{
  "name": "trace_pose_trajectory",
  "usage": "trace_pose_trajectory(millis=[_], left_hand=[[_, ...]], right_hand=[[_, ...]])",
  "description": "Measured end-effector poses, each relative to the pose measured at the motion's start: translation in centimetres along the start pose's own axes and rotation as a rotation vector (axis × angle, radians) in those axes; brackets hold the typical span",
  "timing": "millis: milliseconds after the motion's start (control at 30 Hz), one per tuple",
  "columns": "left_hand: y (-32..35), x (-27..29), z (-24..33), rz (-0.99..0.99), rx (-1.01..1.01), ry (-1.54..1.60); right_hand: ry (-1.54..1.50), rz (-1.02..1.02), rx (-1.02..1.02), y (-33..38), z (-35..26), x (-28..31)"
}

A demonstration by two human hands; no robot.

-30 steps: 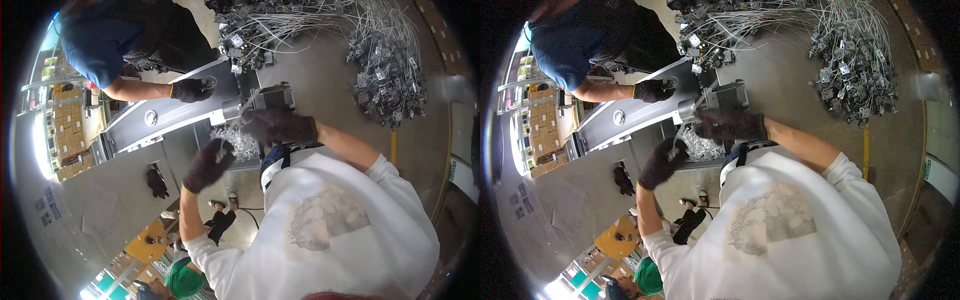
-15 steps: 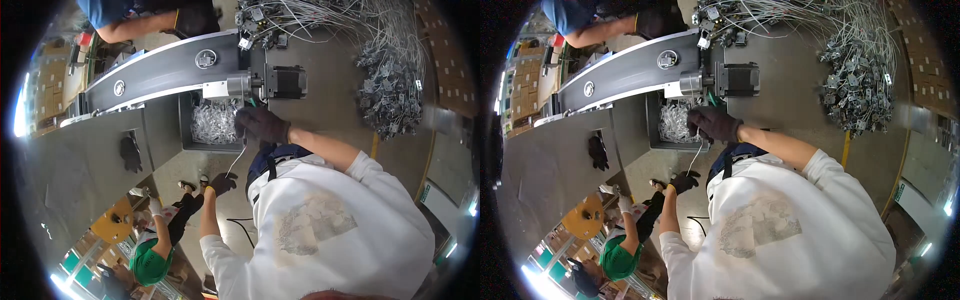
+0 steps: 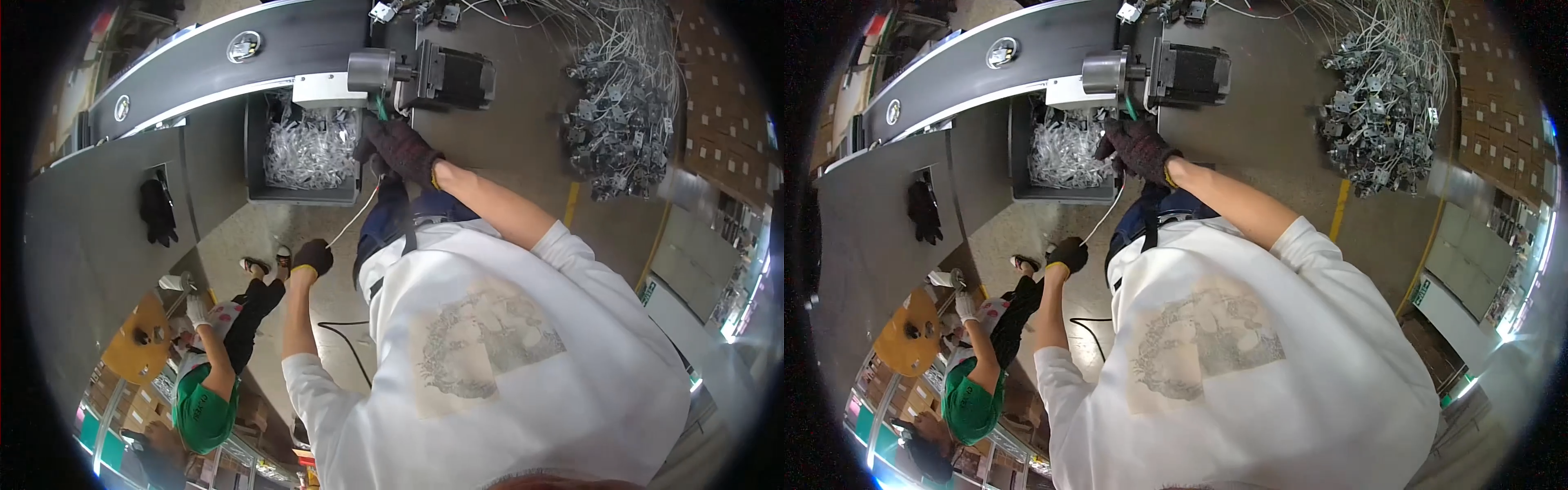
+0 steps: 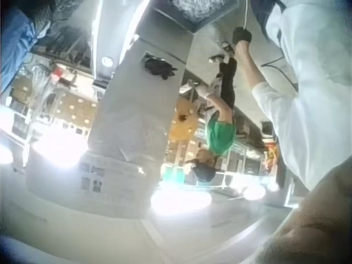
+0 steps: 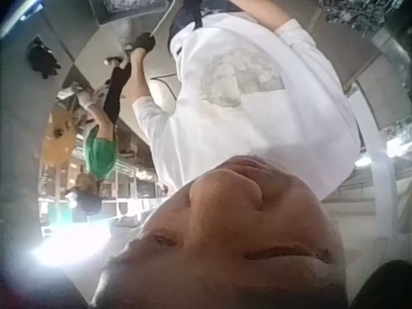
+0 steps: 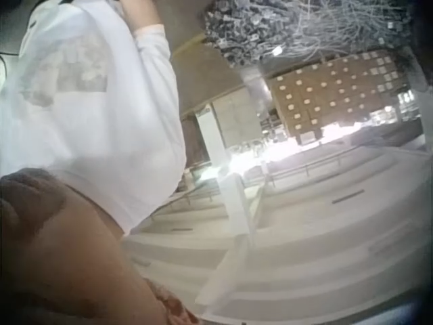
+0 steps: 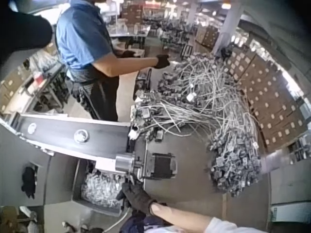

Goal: The person assembles and organizes wire harnesses onto a circular fixture by hand, working at a manual production station.

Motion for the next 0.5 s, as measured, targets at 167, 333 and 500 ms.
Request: trace_pose_trajectory(millis=[167,333,500], left_hand=[[-2.8,0.1,2.4,-0.467,0.011,0.058],[-1.5,1.4,2.4,-0.689,0.016,0.329],[-2.9,4.9,5.9,-0.161,-0.107,0.695]], right_hand=[[0.211,-0.076,0.029,-0.9,0.4,1.4],[0.214,0.036,-0.078,-0.2,-1.4,0.7],[0.520,-0.128,0.190,-0.3,-1.4,0.9]])
Point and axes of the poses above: each hand's wrist, its own y-axis away from the middle knuckle, its own x-axis out of the back of the hand, z = x × y, the point moved 2 cm from there along -y, towards the middle knuckle, and after that the axes turned 2 degrees about -z, right-handed, at the moved point
